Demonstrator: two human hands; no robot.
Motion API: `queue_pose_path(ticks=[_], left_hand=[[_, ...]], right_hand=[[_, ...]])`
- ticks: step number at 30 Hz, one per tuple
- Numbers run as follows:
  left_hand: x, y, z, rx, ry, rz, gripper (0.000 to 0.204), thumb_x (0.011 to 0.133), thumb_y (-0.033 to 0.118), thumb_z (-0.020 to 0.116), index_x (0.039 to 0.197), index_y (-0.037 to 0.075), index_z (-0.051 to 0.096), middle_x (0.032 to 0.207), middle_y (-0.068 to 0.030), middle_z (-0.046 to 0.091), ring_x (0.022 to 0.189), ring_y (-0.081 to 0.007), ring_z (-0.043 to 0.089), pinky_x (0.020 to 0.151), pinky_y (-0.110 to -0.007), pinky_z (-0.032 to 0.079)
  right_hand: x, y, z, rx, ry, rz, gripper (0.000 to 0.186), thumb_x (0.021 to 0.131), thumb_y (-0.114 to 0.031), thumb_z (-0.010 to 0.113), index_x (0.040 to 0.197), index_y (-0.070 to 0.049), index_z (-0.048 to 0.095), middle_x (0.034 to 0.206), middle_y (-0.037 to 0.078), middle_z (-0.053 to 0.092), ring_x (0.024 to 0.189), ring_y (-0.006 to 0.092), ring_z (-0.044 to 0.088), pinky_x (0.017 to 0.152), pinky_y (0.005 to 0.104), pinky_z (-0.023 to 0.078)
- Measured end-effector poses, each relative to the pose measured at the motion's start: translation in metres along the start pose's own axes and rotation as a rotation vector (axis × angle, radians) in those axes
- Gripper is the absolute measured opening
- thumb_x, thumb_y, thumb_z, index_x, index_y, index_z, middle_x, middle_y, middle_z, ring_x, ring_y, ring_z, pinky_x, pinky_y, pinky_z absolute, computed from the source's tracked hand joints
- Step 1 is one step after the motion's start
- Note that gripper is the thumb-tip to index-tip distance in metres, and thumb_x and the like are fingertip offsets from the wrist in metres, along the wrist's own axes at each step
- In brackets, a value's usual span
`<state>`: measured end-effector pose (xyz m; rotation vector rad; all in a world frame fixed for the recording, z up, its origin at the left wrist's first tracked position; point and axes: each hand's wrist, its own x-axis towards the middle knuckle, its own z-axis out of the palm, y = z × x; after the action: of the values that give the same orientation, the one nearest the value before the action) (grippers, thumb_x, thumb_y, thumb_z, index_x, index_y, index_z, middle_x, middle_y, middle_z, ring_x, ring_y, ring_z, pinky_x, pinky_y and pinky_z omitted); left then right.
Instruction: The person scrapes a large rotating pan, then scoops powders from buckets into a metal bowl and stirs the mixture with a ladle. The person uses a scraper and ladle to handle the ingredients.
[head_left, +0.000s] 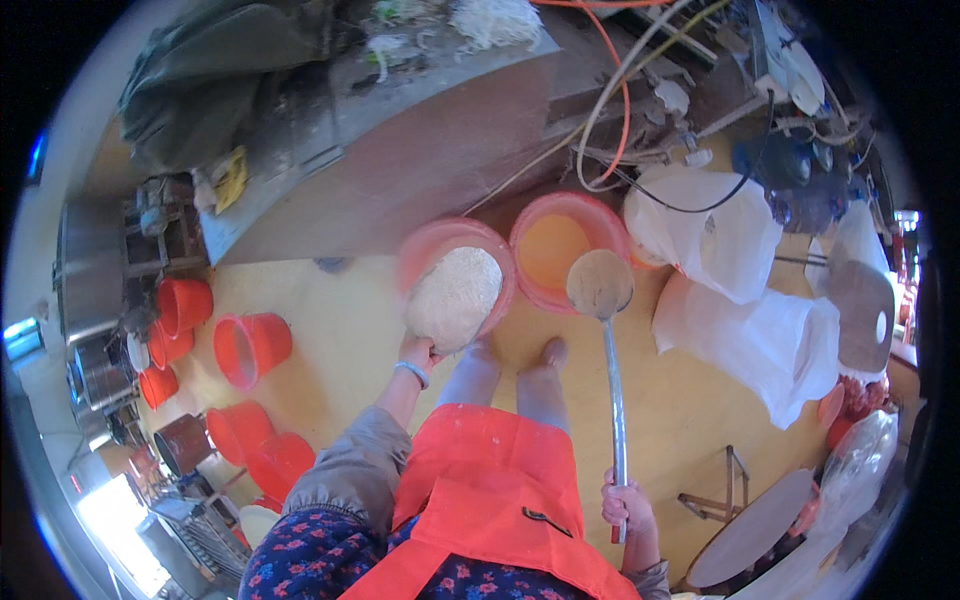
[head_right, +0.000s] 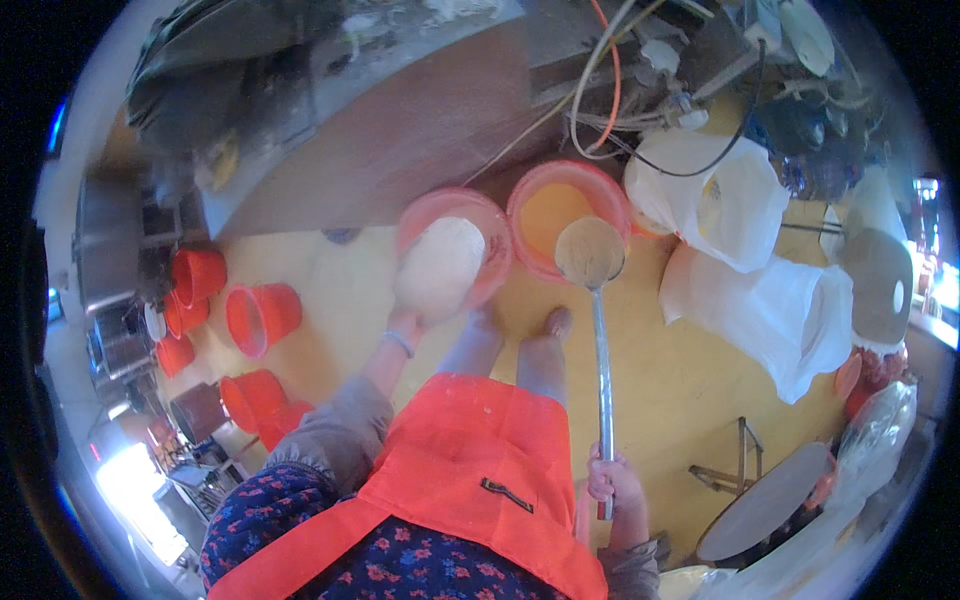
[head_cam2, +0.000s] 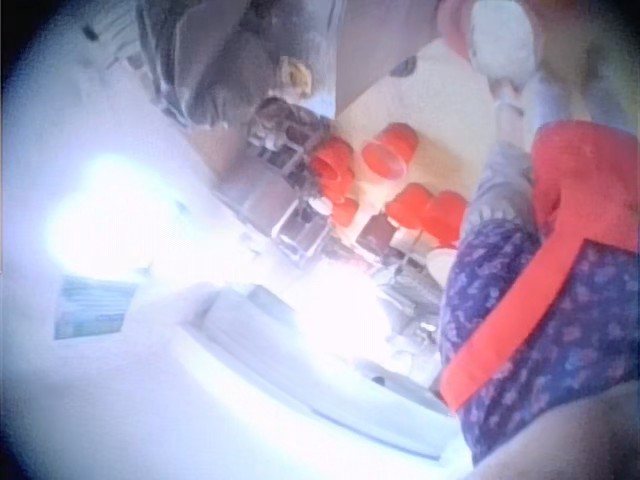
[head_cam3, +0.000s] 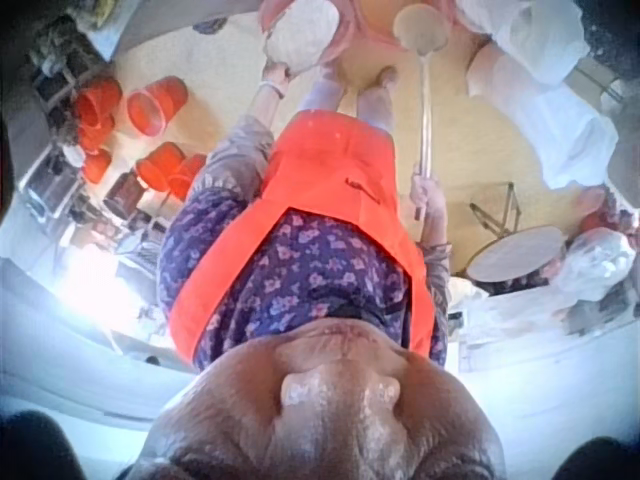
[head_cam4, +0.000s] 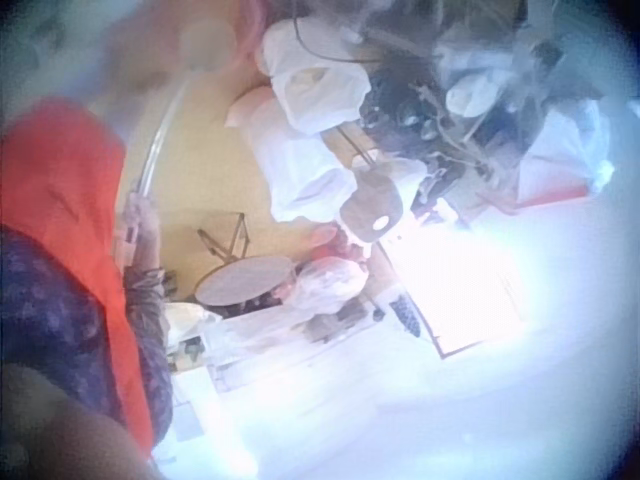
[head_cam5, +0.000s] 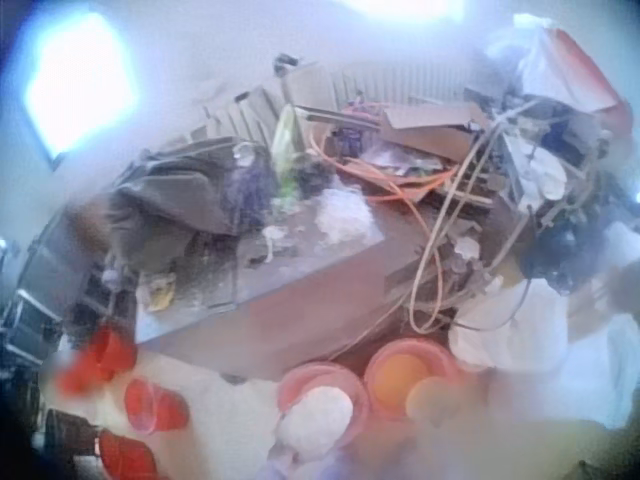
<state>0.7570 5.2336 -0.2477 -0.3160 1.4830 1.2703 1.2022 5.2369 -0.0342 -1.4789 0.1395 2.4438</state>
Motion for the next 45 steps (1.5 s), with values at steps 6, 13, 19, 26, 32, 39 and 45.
queue_pose_path(ticks=[6,13,19,26,32,39,45], left_hand=[[-0.019,-0.008,-0.020,-0.070,0.035,0.068,0.060,0.074,-0.009,0.038,0.131,0.010,0.034,0.124,-0.0171,0.046,0.105,-0.0342,0.054,0.078,-0.047,0.052],[-0.037,-0.043,-0.021,0.033,0.154,0.060,0.051,0.079,-0.003,0.044,0.129,0.004,0.037,0.124,-0.0157,0.048,0.106,-0.0305,0.053,0.080,-0.046,0.050],[-0.009,-0.060,-0.022,-0.149,0.278,0.092,0.038,0.084,0.001,0.042,0.122,0.004,0.043,0.116,-0.0180,0.053,0.096,-0.0322,0.059,0.066,-0.046,0.056],[0.095,-0.067,-0.046,0.517,0.279,0.151,0.035,0.083,0.004,0.046,0.118,0.002,0.046,0.111,-0.0180,0.056,0.091,-0.0319,0.061,0.064,-0.043,0.056],[0.133,-0.075,-0.071,0.493,0.253,0.252,0.038,0.081,0.002,0.046,0.119,0.002,0.045,0.110,-0.0180,0.057,0.089,-0.0314,0.062,0.063,-0.042,0.056],[0.124,-0.080,-0.096,0.377,0.140,0.291,0.041,0.079,0.000,0.046,0.119,0.001,0.045,0.108,-0.0181,0.057,0.087,-0.0308,0.062,0.062,-0.040,0.057],[0.107,-0.091,-0.100,0.321,0.081,0.321,0.044,0.076,-0.001,0.046,0.120,0.001,0.044,0.106,-0.0181,0.058,0.086,-0.0303,0.063,0.061,-0.038,0.057]], right_hand=[[-0.019,-0.012,-0.008,-0.094,-0.098,0.029,0.017,0.080,-0.003,0.050,0.096,-0.006,0.046,0.052,0.000,0.038,0.032,0.0065,0.031,0.029,0.0234,0.028],[-0.024,-0.061,-0.032,-0.224,-0.104,0.117,0.016,0.080,-0.002,0.050,0.095,-0.008,0.046,0.052,0.000,0.039,0.032,0.0064,0.031,0.029,0.0233,0.029],[-0.028,-0.074,-0.038,-0.337,-0.030,0.125,0.016,0.080,-0.002,0.050,0.094,-0.008,0.045,0.052,0.000,0.039,0.033,0.0072,0.031,0.029,0.0235,0.029],[-0.004,-0.054,-0.032,-0.285,0.053,0.143,0.016,0.079,-0.002,0.049,0.093,-0.007,0.045,0.052,0.001,0.039,0.034,0.0080,0.032,0.030,0.0241,0.030],[0.018,-0.038,-0.024,-0.275,0.129,0.196,0.016,0.080,-0.001,0.049,0.095,-0.006,0.046,0.053,0.002,0.039,0.034,0.0083,0.033,0.030,0.0243,0.030],[0.029,-0.029,-0.014,-0.275,0.131,0.191,0.017,0.081,-0.003,0.048,0.097,-0.007,0.046,0.052,0.001,0.037,0.032,0.0079,0.030,0.029,0.0237,0.028],[0.025,-0.037,0.001,-0.289,0.118,0.211,0.014,0.081,-0.004,0.050,0.094,-0.007,0.047,0.051,0.001,0.037,0.034,0.0080,0.031,0.030,0.0237,0.028]])
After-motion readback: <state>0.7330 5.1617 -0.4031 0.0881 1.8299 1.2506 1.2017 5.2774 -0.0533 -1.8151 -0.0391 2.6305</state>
